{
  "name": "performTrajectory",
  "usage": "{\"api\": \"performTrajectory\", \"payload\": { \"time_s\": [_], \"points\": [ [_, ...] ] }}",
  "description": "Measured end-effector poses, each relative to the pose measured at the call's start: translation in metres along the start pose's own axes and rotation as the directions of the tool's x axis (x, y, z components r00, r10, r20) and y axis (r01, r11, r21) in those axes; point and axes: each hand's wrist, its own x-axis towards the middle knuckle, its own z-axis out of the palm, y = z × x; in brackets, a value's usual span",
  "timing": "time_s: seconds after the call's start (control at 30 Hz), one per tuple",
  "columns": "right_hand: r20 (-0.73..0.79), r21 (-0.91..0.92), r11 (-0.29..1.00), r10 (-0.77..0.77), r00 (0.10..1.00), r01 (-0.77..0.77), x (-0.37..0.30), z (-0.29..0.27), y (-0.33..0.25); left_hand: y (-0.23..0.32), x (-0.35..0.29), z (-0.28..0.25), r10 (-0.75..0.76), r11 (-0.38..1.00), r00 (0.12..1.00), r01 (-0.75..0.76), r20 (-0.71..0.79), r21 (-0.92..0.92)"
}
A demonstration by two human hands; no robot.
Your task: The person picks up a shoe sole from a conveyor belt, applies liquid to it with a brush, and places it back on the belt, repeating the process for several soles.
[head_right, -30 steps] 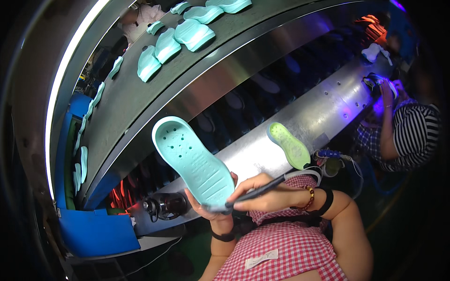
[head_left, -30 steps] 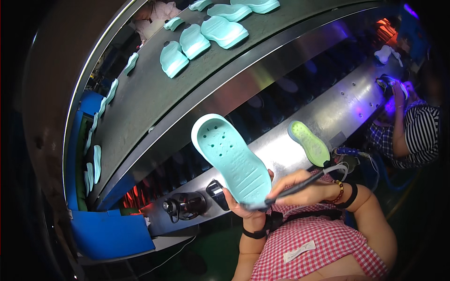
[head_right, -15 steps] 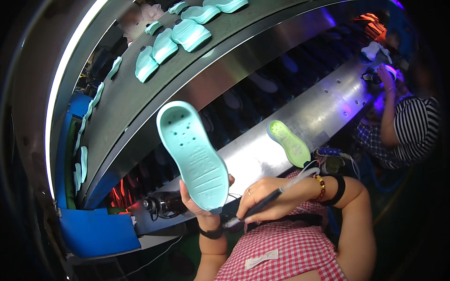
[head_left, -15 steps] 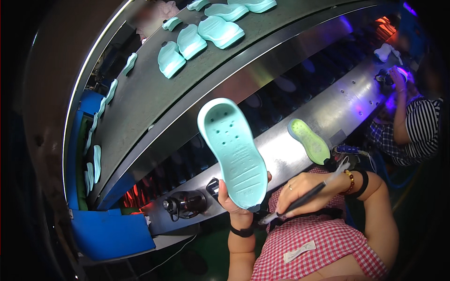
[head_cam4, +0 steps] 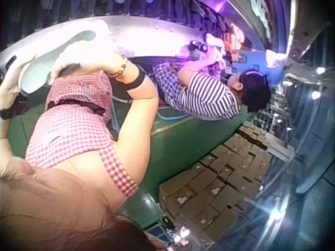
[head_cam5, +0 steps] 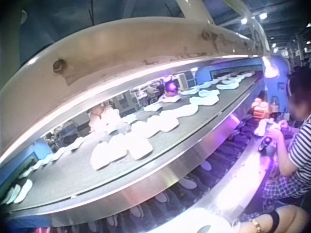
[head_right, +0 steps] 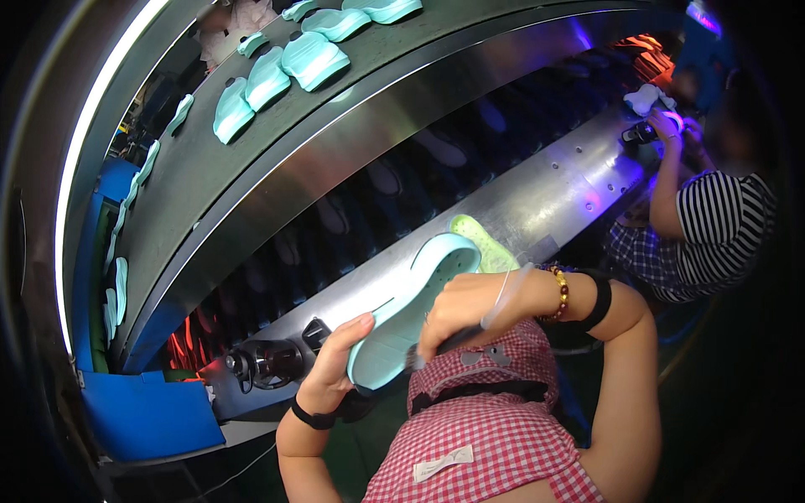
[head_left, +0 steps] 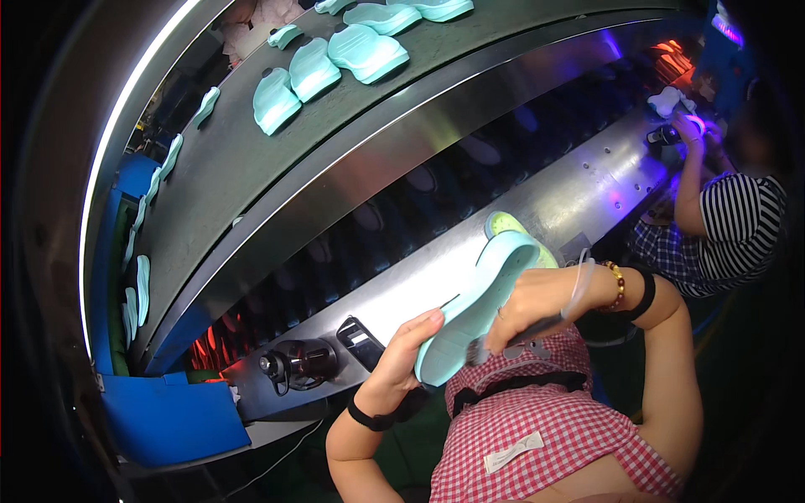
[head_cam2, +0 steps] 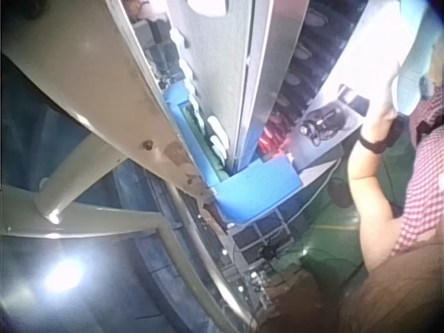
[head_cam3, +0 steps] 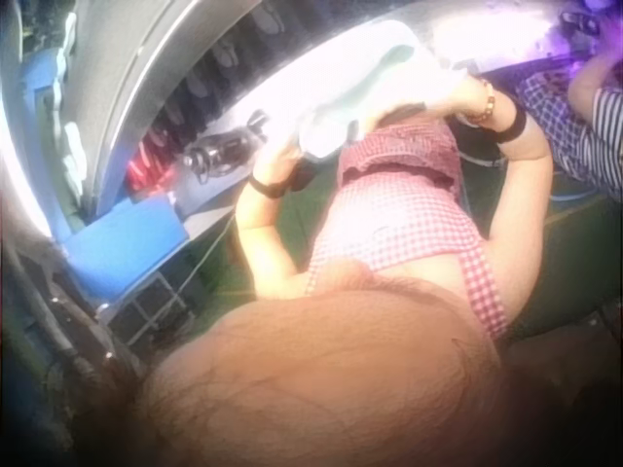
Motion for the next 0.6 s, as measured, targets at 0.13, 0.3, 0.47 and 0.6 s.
{"api": "performTrajectory", "payload": {
  "time_s": [0.13,0.3,0.47,0.6],
  "points": [
    [0.01,-0.079,0.997,0.021,1.0,-0.02,-0.004,-0.009,0.001,-0.002,-0.006,0.001,-0.001,1.0,0.999,0.0,-0.042,-0.015],
    [0.107,-0.278,0.954,0.144,0.984,-0.109,-0.011,-0.017,-0.003,-0.005,-0.005,-0.006,-0.012,0.996,0.998,0.017,-0.059,0.086],
    [-0.089,-0.117,0.981,0.147,0.985,-0.157,-0.021,-0.025,0.011,0.001,-0.007,0.0,0.076,0.992,0.994,-0.067,-0.078,0.111],
    [-0.144,0.151,0.971,0.209,0.967,-0.187,-0.025,-0.025,0.006,-0.01,-0.002,-0.013,0.122,0.988,0.993,-0.121,0.008,-0.099]
  ]
}}
